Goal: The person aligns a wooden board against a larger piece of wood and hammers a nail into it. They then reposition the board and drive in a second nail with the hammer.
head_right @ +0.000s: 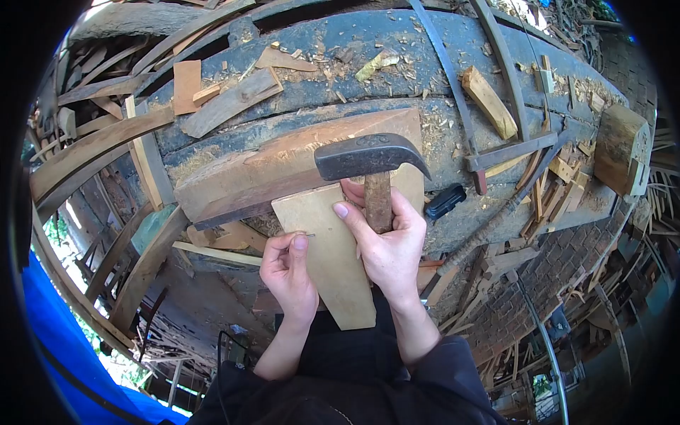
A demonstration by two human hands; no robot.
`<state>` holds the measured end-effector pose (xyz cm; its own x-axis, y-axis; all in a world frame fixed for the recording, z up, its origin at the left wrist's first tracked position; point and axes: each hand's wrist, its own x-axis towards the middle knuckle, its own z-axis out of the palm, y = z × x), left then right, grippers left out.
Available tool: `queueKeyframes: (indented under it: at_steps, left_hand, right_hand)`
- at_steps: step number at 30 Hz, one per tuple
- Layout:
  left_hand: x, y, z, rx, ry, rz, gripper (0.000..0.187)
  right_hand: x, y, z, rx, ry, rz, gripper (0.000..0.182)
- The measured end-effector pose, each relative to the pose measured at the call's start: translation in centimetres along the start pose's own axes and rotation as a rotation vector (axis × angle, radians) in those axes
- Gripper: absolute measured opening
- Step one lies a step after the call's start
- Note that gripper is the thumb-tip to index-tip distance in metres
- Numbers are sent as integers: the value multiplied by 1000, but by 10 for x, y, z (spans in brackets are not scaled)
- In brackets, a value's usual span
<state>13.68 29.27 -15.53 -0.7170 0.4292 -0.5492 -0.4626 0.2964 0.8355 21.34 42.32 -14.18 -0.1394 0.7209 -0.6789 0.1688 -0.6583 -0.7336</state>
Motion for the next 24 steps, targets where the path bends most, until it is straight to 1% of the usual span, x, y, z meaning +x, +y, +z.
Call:
queueKeyframes:
  at_steps: [10,12,15,22,24]
  left_hand:
    - [0,1,3,-8,4,19,14]
    - [0,3,4,-1,7,20,14]
    - [1,3,3,-1,9,20,14]
    - [2,3,4,4,15,12,13]
    - [3,4,4,-7,6,9,13]
  right_hand:
    - [0,1,1,-9,13,-2,32]
    - [0,0,1,-1,13,28,32]
    - [0,2,0,5,8,-3,32]
    - [0,0,2,14,17,-1,32]
    - [0,-5,2,5,28,85,32]
